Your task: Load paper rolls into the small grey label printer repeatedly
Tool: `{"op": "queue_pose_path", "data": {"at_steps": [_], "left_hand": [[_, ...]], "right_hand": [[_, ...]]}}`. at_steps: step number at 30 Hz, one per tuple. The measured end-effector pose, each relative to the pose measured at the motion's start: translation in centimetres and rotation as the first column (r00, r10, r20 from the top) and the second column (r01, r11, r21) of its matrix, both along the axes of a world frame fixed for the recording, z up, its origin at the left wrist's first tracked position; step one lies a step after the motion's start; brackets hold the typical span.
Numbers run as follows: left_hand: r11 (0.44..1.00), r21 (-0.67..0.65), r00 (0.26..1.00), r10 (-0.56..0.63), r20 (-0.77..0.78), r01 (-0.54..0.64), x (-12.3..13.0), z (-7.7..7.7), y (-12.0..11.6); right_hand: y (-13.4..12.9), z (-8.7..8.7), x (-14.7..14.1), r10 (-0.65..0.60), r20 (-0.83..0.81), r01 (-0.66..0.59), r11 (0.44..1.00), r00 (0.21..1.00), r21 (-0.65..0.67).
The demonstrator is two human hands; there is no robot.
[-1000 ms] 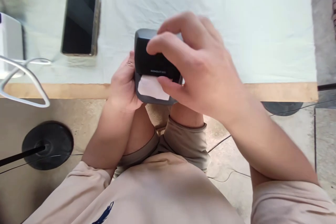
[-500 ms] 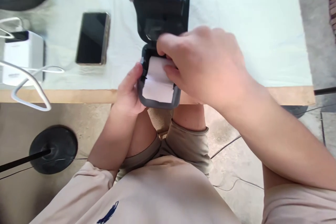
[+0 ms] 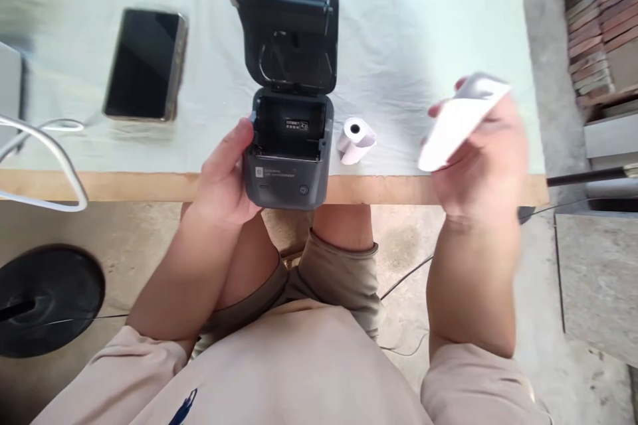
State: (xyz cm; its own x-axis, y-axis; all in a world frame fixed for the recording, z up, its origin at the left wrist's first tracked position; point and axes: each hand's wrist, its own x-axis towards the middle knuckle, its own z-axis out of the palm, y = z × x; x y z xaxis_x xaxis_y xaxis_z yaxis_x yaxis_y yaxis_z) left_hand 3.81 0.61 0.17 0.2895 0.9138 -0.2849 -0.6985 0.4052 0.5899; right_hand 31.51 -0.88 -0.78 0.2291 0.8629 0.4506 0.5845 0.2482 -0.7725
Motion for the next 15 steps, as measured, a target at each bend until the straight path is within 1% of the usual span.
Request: {"op": "queue_pose_path", "data": {"at_steps": [2,4,5,6,7,9,10,12,13,15], "left_hand": [[1.000,-0.010,1.000,-0.005,-0.012,0.005,-0.1,0.0,0.0],[1.000,-0.010,1.000,0.002,-0.020,-0.002,-0.1,-0.1,-0.1],[1.000,-0.007,1.000,0.010,-0.019,-0.011,-0.1,-0.2,-0.1],[1.000,-0.003,1.000,0.009,-0.018,-0.009,-0.2,-0.2,-0.1],[1.000,-0.001,1.000,0.004,-0.018,-0.004,-0.2,-0.3,0.0],[1.000,-0.005,1.000,0.000,-0.019,0.000,-0.2,-0.5,0.0],[1.000,-0.017,1.000,0.007,-0.020,-0.007,-0.2,-0.5,0.1],[0.998,-0.057,0.999,0.036,-0.018,-0.037,-0.2,-0.5,0.1],[0.995,-0.079,0.998,0.054,-0.020,-0.055,-0.2,-0.5,0.0],[0.992,-0.103,0.997,0.069,-0.034,-0.072,-0.1,-0.3,-0.1]], "right_hand": [[0.0,-2.2,1.8,0.029,-0.074,-0.032,0.999,0.997,-0.034],[0.3,-4.2,3.3,0.088,-0.161,-0.093,0.995,0.983,-0.023],[0.5,-4.9,3.8,0.116,-0.166,-0.118,0.993,0.979,0.002],[0.8,-5.4,4.1,0.133,-0.122,-0.130,0.991,0.984,0.032],[1.2,-5.8,4.3,0.134,-0.041,-0.132,0.990,0.990,0.053],[1.8,-5.9,4.4,0.118,0.150,-0.127,0.990,0.982,0.055],[1.9,-5.8,4.4,0.117,0.224,-0.128,0.991,0.968,0.033],[1.5,-5.3,4.4,0.116,0.320,-0.124,0.992,0.940,0.003],[1.0,-4.9,4.3,0.092,0.361,-0.110,0.993,0.928,0.030],[-0.2,-3.8,3.5,-0.047,0.428,-0.026,0.986,0.903,0.163]]}}
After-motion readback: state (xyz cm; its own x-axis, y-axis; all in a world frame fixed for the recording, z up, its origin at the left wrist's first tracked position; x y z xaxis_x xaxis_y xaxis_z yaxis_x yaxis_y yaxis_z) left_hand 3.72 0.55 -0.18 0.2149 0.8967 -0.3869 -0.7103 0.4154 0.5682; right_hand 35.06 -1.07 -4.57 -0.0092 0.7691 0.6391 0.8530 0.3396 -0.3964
